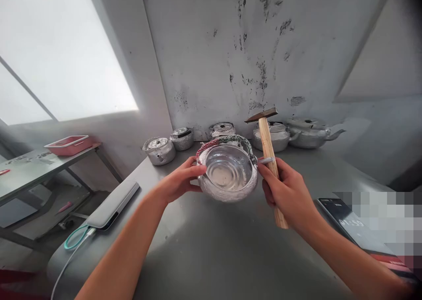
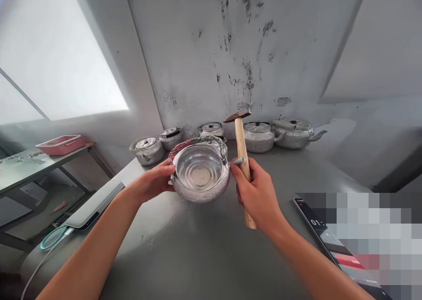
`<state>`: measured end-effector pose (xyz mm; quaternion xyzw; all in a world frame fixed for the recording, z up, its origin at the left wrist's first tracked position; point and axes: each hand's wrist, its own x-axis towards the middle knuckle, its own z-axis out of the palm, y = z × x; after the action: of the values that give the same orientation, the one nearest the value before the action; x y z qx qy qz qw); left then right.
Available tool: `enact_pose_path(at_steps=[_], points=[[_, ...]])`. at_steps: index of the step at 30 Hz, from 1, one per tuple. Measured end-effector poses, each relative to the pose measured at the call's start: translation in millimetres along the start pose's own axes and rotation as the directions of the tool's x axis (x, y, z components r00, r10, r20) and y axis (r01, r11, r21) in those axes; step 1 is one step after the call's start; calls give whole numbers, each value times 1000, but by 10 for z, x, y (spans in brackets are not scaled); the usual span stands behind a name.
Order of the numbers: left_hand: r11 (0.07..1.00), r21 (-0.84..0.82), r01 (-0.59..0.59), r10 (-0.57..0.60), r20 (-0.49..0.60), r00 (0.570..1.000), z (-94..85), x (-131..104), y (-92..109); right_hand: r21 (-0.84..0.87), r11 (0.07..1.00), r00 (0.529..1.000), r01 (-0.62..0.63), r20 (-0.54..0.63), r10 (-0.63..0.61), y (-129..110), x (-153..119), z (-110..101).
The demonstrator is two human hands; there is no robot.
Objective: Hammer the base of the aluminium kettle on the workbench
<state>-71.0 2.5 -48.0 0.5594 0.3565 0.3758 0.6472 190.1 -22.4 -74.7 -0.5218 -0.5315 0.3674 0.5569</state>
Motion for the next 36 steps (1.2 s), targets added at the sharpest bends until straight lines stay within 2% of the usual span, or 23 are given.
enact_pose_path(at_steps=[4, 7, 16, 25, 36], points=[[995, 81, 65, -72, 76, 995, -57, 2, 7, 4, 1000, 1000, -3, 11, 3, 40, 23, 6], [982, 167, 85, -91, 32, 995, -50, 35, -38, -7, 1000, 999, -12, 33, 12, 71, 25, 28], [908, 417, -39, 111, -150, 983, 62, 23, -32, -34, 999, 998, -12, 65, 14, 93, 41, 40], [935, 352, -32, 69, -91, 993, 48, 13, 17, -62, 998, 997, -14, 75, 19, 86, 42, 45], [925, 380, -13, 52, -93, 994, 17, 18, 8, -99, 995, 997, -18, 74, 25, 67, 28, 33]])
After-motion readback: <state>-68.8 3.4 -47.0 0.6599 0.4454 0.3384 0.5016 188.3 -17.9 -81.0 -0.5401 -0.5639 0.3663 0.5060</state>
